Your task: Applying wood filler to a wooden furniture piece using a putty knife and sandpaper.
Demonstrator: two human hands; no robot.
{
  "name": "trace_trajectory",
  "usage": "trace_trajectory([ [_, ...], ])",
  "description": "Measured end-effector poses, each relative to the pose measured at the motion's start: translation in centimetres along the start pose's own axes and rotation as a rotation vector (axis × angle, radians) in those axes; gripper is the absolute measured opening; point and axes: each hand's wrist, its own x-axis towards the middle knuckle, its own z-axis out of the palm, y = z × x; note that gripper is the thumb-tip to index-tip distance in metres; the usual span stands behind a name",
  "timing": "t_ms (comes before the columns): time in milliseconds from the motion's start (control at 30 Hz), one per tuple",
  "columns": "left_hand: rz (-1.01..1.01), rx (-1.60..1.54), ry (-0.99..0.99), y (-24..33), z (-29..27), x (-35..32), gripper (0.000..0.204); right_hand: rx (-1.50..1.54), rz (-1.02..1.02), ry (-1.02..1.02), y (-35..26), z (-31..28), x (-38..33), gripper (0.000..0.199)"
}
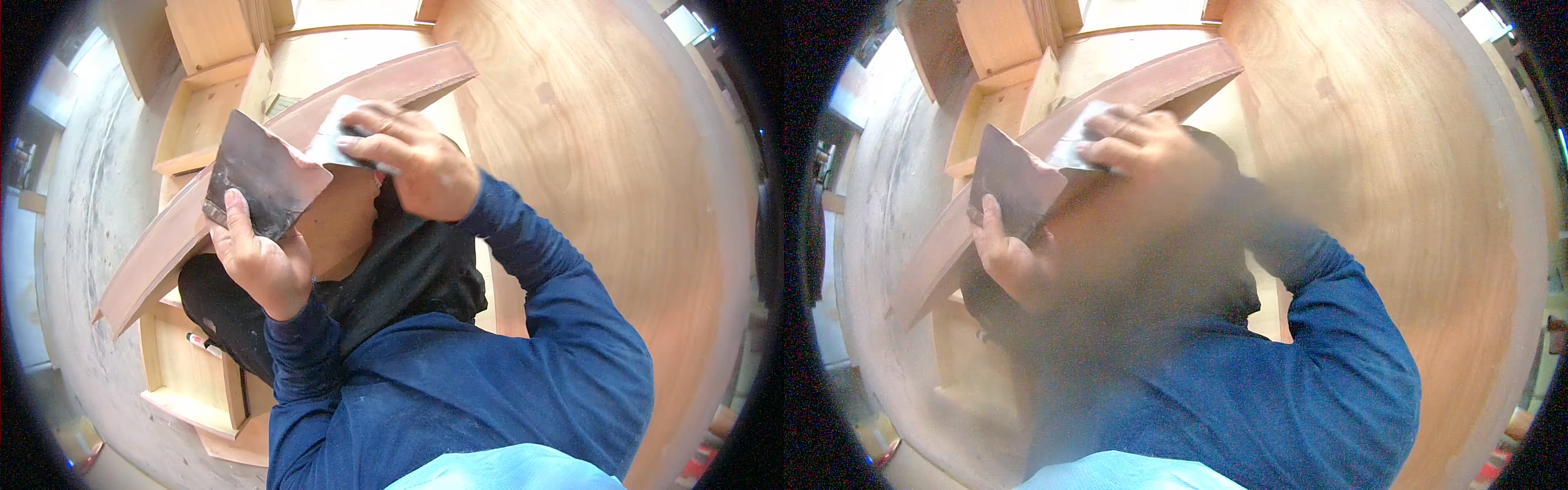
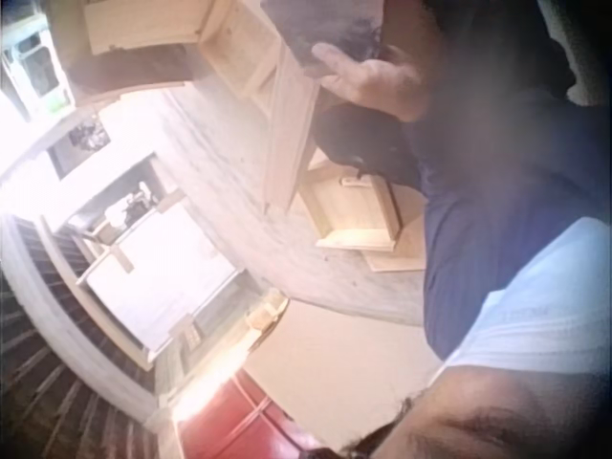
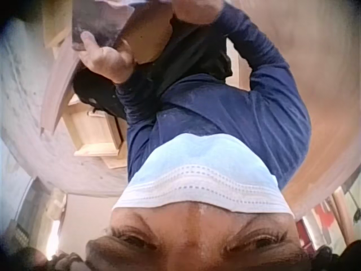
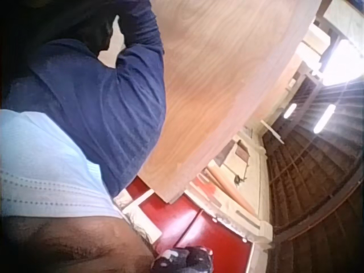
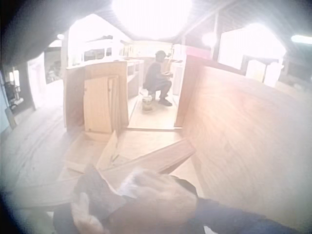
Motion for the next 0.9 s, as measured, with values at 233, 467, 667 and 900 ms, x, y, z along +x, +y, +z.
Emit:
trace_trajectory([
  [233, 0.217, 0.365, 0.007, -0.5, -0.6, 1.4, 0.023, -0.099, 0.029, 0.057, 0.6, -2.8, 0.5, 0.052],
  [467, 0.503, 0.659, -0.191, -1.3, -0.5, -0.3, 0.021, -0.289, -0.068, 0.037, -2.8, -1.2, 1.3, 0.047],
  [667, 0.496, 0.434, 0.045, -1.7, -0.3, 0.0, 0.027, -0.27, -0.12, -0.209, -1.8, -2.6, -2.5, 0.044],
  [900, 0.135, 0.271, -0.304, -4.5, 2.3, -2.5, 0.032, 0.444, 0.785, 0.477, 7.4, -7.2, -7.6, 0.049],
])
